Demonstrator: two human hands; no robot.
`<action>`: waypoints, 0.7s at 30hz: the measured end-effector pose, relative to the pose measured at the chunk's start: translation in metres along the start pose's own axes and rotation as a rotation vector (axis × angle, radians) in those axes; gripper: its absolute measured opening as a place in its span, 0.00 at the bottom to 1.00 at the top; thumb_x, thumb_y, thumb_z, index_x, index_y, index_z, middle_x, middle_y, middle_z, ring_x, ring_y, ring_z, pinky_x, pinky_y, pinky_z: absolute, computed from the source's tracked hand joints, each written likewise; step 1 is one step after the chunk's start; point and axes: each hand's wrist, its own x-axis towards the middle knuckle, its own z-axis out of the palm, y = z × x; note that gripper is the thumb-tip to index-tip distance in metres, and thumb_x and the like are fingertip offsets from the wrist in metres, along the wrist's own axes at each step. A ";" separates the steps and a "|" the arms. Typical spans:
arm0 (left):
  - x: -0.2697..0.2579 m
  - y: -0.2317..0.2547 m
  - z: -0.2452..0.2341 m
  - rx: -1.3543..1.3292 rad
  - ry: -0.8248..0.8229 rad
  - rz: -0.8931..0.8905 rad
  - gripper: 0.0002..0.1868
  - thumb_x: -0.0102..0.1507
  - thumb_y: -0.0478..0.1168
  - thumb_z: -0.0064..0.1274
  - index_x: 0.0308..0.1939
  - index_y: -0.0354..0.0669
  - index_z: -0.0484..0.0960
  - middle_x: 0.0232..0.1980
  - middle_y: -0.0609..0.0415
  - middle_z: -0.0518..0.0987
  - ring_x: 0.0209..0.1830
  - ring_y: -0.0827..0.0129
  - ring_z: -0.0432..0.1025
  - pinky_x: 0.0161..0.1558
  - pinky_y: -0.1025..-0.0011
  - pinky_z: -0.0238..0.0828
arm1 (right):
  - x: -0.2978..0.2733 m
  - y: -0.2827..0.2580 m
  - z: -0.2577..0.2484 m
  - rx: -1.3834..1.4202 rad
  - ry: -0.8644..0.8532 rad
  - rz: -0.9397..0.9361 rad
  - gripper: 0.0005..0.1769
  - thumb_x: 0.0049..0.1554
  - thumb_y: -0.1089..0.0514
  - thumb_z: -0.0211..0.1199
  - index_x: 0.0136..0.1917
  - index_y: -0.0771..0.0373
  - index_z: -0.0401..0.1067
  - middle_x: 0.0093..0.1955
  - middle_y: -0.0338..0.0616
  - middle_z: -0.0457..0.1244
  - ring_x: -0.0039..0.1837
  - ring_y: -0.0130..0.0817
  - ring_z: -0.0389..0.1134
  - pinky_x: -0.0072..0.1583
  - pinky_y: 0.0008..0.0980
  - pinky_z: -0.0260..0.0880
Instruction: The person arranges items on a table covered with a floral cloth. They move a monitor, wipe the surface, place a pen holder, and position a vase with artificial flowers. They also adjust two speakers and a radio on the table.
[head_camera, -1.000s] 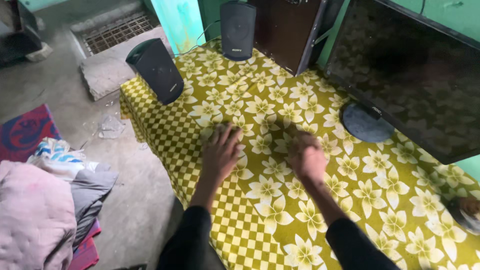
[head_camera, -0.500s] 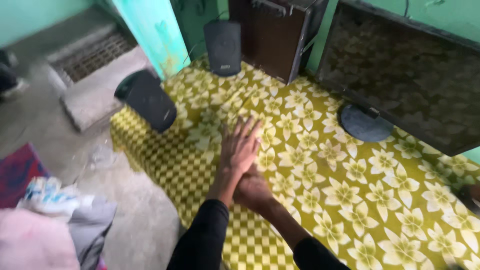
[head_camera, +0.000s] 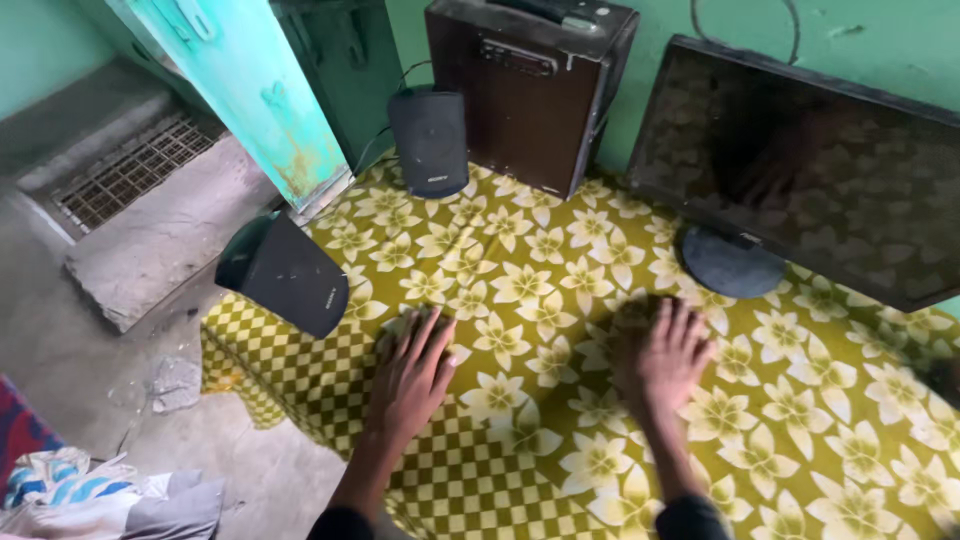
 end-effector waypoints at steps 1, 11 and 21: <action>-0.006 -0.005 -0.007 -0.007 -0.027 -0.007 0.28 0.70 0.50 0.46 0.74 0.52 0.67 0.79 0.52 0.60 0.76 0.46 0.56 0.69 0.48 0.56 | -0.013 -0.034 0.004 -0.027 -0.108 0.106 0.44 0.61 0.34 0.50 0.82 0.57 0.49 0.86 0.50 0.42 0.87 0.52 0.38 0.82 0.55 0.33; 0.024 -0.050 -0.092 0.327 -0.060 0.345 0.37 0.54 0.29 0.50 0.69 0.49 0.73 0.70 0.50 0.69 0.70 0.53 0.64 0.69 0.44 0.58 | -0.096 -0.229 0.005 0.566 -0.107 -0.336 0.15 0.54 0.51 0.65 0.54 0.54 0.77 0.56 0.49 0.69 0.64 0.54 0.67 0.66 0.46 0.67; 0.070 -0.116 -0.236 0.085 0.109 -0.252 0.53 0.50 0.51 0.71 0.74 0.40 0.60 0.67 0.32 0.68 0.63 0.34 0.65 0.53 0.35 0.65 | -0.041 -0.390 -0.041 0.883 -0.406 -0.568 0.81 0.35 0.48 0.88 0.80 0.69 0.31 0.81 0.69 0.40 0.81 0.62 0.44 0.77 0.48 0.48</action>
